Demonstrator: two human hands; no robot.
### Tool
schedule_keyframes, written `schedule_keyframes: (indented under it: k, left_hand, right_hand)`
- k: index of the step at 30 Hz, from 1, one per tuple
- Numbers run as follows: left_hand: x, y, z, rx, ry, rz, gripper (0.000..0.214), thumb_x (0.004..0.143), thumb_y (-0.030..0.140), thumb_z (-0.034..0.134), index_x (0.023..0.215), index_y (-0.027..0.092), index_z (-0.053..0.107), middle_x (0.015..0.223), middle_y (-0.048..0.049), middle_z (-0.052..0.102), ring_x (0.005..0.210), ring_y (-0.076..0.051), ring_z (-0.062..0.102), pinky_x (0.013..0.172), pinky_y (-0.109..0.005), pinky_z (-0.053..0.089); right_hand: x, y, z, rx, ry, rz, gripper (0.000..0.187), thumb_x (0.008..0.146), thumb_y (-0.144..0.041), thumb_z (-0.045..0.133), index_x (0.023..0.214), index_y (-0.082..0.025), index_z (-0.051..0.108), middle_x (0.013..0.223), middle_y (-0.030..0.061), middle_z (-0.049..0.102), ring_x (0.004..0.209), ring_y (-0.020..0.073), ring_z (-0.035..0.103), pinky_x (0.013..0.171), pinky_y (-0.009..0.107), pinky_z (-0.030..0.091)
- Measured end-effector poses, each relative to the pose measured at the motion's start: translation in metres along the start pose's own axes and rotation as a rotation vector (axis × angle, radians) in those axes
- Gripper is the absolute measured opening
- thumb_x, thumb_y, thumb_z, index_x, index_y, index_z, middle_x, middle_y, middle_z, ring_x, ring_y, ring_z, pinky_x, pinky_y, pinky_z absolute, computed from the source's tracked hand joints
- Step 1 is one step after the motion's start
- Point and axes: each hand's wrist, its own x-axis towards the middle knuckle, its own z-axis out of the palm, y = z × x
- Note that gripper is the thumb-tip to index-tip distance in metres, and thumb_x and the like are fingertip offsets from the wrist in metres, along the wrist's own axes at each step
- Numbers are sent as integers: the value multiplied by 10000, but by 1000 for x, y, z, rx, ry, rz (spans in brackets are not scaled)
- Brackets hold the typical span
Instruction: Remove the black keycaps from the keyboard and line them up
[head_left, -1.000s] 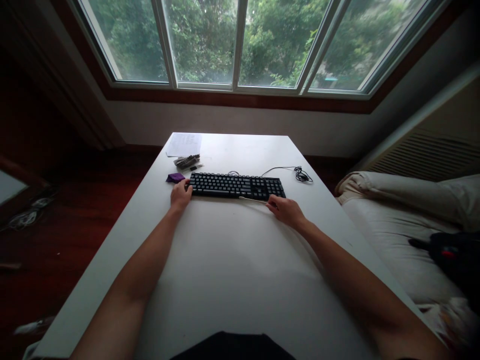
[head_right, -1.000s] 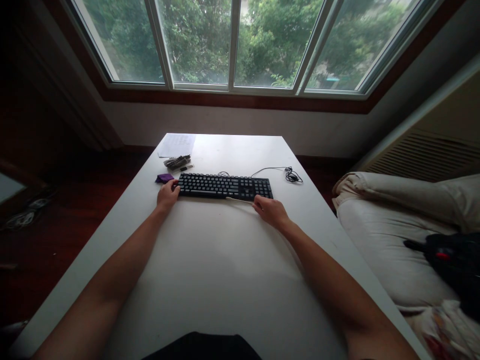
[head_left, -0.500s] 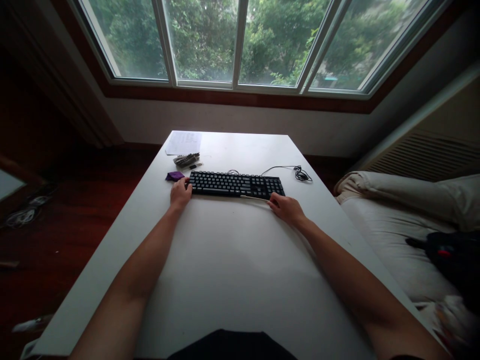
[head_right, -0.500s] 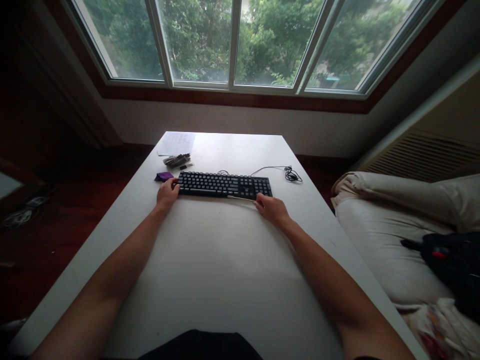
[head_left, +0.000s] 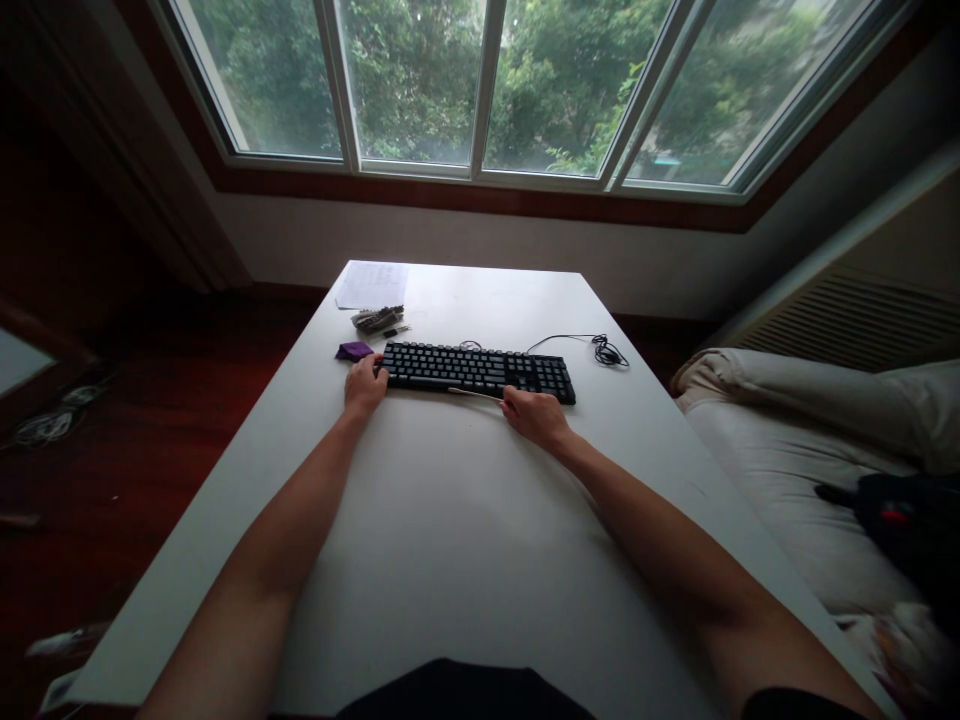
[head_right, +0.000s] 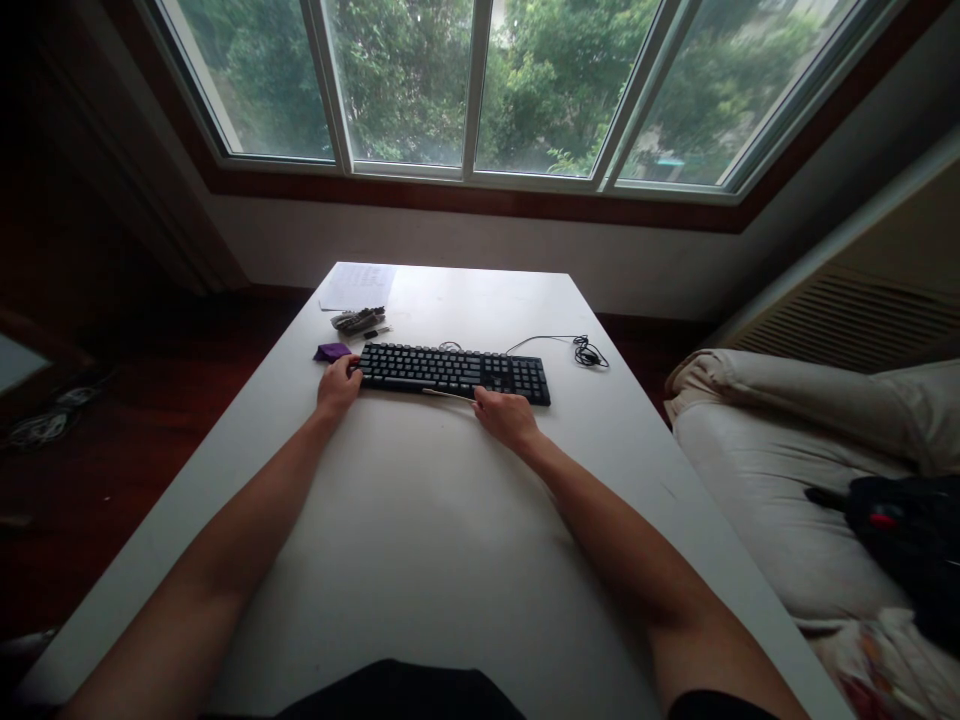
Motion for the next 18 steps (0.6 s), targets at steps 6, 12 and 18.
schedule_keyframes:
  k: [6,12,18]
  left_hand:
    - [2,-3,0,-21,9,-12,428,891,155,450,1256,192,670,1276,-82,700,1169,-270,607,1062,-383,450]
    - [4,-6,-2,-52,-9,-69,417,902,161,419,1205,220,699,1205,-62,733,1127,-252,637,1018,-363,476]
    - [5,-6,-4,-56,-8,-109,391,912,197,439,1173,225,728,1165,-76,745,1098,-272,649,1004,-377,477]
  right_hand:
    - [12,-30,-2,28,-24,-29,276,1032,-357,416,1065,-214,650,928,77,777,756,196,691,624,257,291]
    - [28,-58,0,42,-36,-73,287,1033,-351,405,1098,-211,647,967,91,780,802,218,707,631,260,301]
    - [38,-80,2,71,-48,-97,287,1026,-325,401,1123,-204,643,982,99,781,820,227,711,645,263,310]
